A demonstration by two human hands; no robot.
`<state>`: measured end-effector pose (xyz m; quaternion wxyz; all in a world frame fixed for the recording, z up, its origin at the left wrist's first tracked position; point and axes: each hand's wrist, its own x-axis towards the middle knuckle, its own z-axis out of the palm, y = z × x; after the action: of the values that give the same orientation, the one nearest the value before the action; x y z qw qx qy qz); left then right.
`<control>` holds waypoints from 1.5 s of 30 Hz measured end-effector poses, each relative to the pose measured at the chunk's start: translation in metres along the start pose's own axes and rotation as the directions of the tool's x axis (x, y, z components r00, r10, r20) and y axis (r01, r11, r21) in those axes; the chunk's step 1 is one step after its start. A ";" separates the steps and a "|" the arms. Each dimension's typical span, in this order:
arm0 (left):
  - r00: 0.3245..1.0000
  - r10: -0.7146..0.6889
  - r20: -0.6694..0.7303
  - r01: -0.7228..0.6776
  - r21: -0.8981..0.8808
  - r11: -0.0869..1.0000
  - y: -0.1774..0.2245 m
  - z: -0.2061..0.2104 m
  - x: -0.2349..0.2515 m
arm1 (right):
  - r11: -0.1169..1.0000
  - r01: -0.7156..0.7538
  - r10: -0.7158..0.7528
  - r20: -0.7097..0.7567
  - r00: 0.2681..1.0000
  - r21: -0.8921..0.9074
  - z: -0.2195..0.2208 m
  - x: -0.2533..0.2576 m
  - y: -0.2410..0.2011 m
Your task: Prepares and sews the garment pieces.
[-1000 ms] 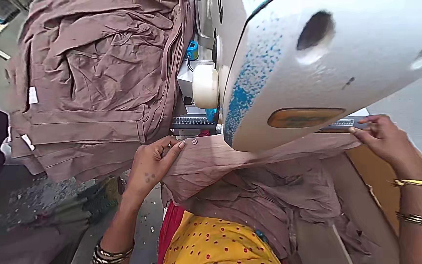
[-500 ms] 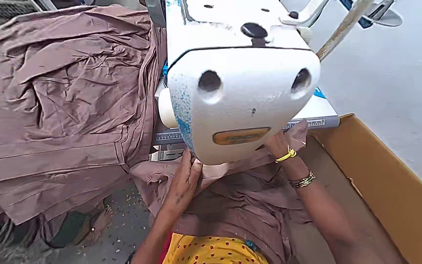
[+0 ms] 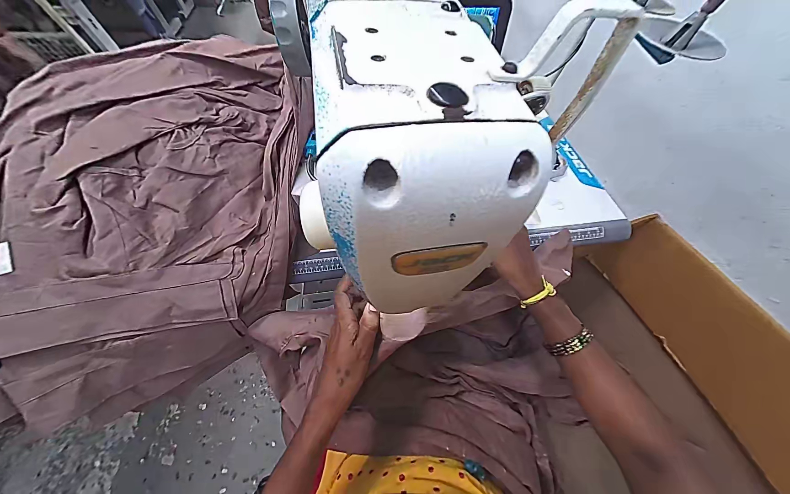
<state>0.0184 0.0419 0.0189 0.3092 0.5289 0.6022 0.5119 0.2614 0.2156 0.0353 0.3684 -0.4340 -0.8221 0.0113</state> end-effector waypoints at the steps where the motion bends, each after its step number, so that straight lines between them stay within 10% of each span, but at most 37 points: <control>1: 1.000 0.003 -0.029 -0.002 0.038 0.999 0.000 0.001 0.001 | 0.996 -0.072 0.071 0.008 0.997 0.049 -0.004 0.002 -0.005; 6: 0.993 0.118 0.007 -0.116 0.260 0.959 0.017 -0.017 -0.009 | 0.921 -0.317 0.280 0.180 0.943 0.227 -0.033 0.010 -0.046; 9: 0.879 0.334 0.340 -0.387 0.099 0.917 0.034 -0.038 -0.035 | 0.982 0.162 -0.156 -0.068 0.985 0.096 -0.032 -0.007 -0.074; 13: 0.888 0.325 0.325 -0.395 0.179 0.901 0.029 -0.034 -0.036 | 0.834 0.551 -0.547 -0.083 0.833 0.039 -0.018 -0.026 -0.117; 16: 0.907 0.315 0.279 -0.363 0.143 0.921 0.035 -0.030 -0.034 | 0.877 0.466 -0.469 -0.004 0.883 0.118 -0.015 -0.020 -0.122; 20: 0.983 0.167 0.078 -0.165 -0.030 0.986 0.031 -0.069 -0.030 | 0.792 -0.026 -0.275 0.394 0.877 0.610 -0.034 -0.030 -0.113; 28: 0.978 -0.159 -0.134 0.188 0.245 0.951 -0.015 -0.121 -0.020 | 0.842 -0.355 0.139 0.472 0.871 0.406 -0.012 -0.013 -0.115; 37: 0.993 -0.021 -0.115 0.055 0.302 0.952 0.001 -0.099 -0.001 | 0.820 -0.388 0.142 0.507 0.850 0.420 -0.028 -0.022 -0.080; 45: 0.964 0.244 0.107 -0.262 0.542 0.799 -0.004 -0.067 0.002 | 0.969 -0.211 0.232 0.187 0.954 -0.130 -0.029 -0.013 -0.029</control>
<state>-0.0449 0.0247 0.0351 0.0821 0.6788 0.6430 0.3449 0.2631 0.1792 0.0583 0.2557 -0.5394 -0.8006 0.0518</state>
